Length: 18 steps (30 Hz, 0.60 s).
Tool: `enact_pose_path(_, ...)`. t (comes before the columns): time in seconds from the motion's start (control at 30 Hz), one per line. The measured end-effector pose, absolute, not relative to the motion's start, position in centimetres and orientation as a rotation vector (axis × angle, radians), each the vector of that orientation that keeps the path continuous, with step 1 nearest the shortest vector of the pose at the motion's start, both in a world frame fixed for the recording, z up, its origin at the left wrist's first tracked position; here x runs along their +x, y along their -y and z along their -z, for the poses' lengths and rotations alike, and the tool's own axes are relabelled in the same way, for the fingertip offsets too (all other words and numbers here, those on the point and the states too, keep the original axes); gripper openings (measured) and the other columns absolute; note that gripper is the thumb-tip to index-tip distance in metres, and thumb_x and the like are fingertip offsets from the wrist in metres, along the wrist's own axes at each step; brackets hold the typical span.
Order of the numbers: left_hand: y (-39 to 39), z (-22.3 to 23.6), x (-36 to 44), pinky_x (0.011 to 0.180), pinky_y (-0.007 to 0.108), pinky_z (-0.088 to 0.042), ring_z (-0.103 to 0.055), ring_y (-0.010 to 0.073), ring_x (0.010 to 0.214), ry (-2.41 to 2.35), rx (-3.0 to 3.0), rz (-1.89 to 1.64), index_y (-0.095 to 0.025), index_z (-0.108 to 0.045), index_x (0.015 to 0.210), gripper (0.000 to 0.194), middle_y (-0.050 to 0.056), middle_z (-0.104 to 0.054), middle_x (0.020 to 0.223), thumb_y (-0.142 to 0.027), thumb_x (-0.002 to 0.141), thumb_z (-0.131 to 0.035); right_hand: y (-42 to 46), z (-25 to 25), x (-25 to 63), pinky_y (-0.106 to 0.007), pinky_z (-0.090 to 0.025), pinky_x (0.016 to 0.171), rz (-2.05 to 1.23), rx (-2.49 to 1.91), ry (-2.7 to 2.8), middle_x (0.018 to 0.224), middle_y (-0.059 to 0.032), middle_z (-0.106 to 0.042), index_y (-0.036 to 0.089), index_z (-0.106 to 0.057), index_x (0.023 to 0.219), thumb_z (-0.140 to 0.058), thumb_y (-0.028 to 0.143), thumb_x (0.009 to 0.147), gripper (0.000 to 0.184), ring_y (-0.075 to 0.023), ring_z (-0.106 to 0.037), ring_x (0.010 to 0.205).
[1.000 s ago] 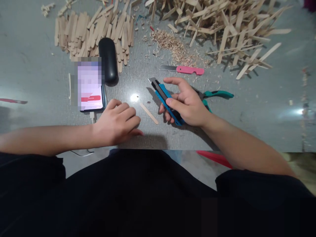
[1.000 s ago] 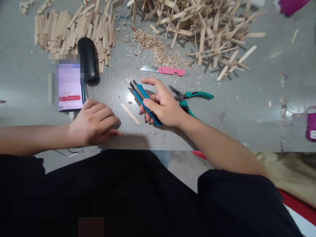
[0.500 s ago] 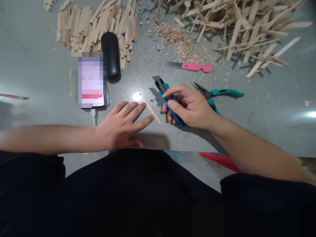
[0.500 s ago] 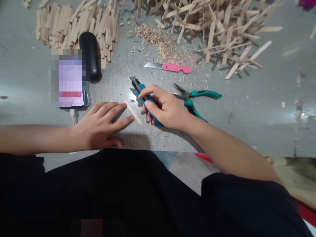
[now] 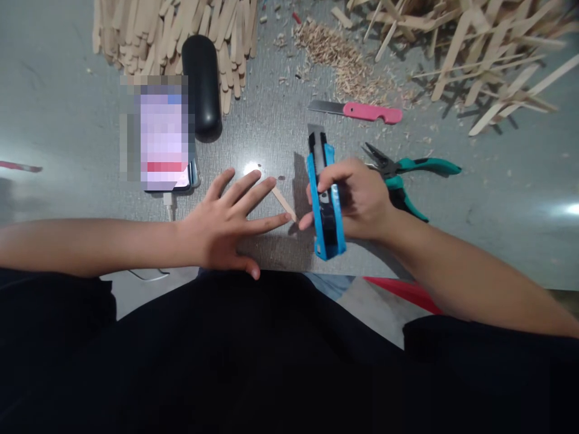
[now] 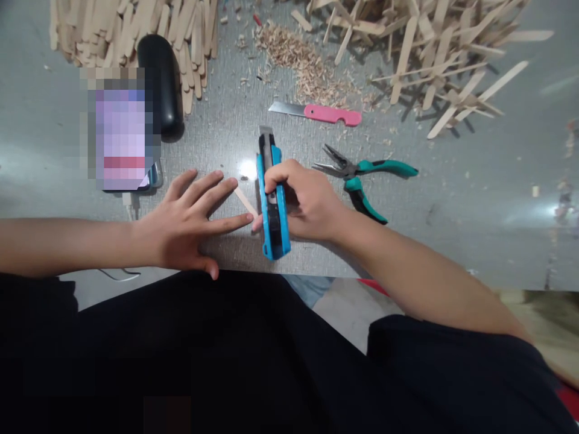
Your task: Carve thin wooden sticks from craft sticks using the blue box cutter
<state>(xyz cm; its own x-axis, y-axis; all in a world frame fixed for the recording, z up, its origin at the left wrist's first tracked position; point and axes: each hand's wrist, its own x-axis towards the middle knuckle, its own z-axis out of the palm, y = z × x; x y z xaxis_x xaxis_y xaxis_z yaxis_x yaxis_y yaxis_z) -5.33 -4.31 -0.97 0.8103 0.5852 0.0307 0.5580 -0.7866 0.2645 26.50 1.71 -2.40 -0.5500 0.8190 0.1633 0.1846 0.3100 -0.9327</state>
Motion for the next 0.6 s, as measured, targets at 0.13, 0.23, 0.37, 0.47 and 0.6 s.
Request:
enact_pose_path(0.13,3.3,0.2,-5.2,0.133,0.074,-0.043,-0.05,0.0491,0.169,-0.948,2.639,-0.424,-0.03,-0.055,0.176,0.086,0.024,-0.05,0.184,-0.085,0.11,-0.06,-1.9,3.0,26.9,-0.044,-0.052,0.064,-0.883,-0.742,1.962,0.082,-0.0001,-0.072,0.035,-0.064,0.104,-0.097,0.087,0.079,0.066,-0.0264,-0.069,0.066)
enact_pose_path(0.23,2.6,-0.7,-4.9,0.107,0.049,-0.066,-0.079,0.027,0.124,-1.081,2.328,-0.761,-0.02,-0.076,0.141,0.053,0.017,-0.081,0.137,-0.061,0.125,-0.046,-2.0,3.0,26.8,-0.044,-0.052,0.064,-0.933,-0.77,1.909,0.085,-0.0022,-0.076,0.034,-0.061,0.108,-0.096,0.077,0.087,0.059,-0.0285,-0.073,0.068)
enact_pose_path(0.37,2.4,-1.4,-4.6,0.064,0.03,-0.061,-0.069,0.0124,0.061,-1.125,1.98,-0.812,-0.021,-0.074,0.106,0.026,-0.004,-0.07,0.069,-0.021,0.12,-0.053,-2.1,3.1,26.5,-0.04,-0.054,0.06,-1.05,-0.724,1.852,0.086,-0.0019,-0.076,0.033,-0.059,0.111,-0.096,0.067,0.092,0.053,-0.027,-0.078,0.07)
enact_pose_path(0.47,2.3,-1.7,-4.6,0.078,0.034,-0.069,-0.082,0.0175,0.082,-1.051,2.127,-0.793,-0.021,-0.076,0.109,0.031,0.003,-0.081,0.09,-0.002,0.106,-0.052,-2.1,3.1,26.7,-0.038,-0.055,0.061,-1.039,-0.699,1.883,0.094,-0.0031,-0.082,0.032,-0.065,0.12,-0.096,0.061,0.094,0.05,-0.0237,-0.078,0.071)
enact_pose_path(0.6,3.2,-2.1,-4.9,0.113,0.054,-0.07,-0.082,0.0338,0.134,-0.672,2.524,-0.526,-0.022,-0.081,0.133,0.033,0.015,-0.083,0.143,-0.017,0.115,-0.054,-2.2,3.0,27.1,-0.041,-0.059,0.077,-1.157,-0.85,1.886,0.098,-0.0034,-0.088,0.032,-0.074,0.124,-0.105,0.067,0.082,0.064,-0.0241,-0.079,0.079)
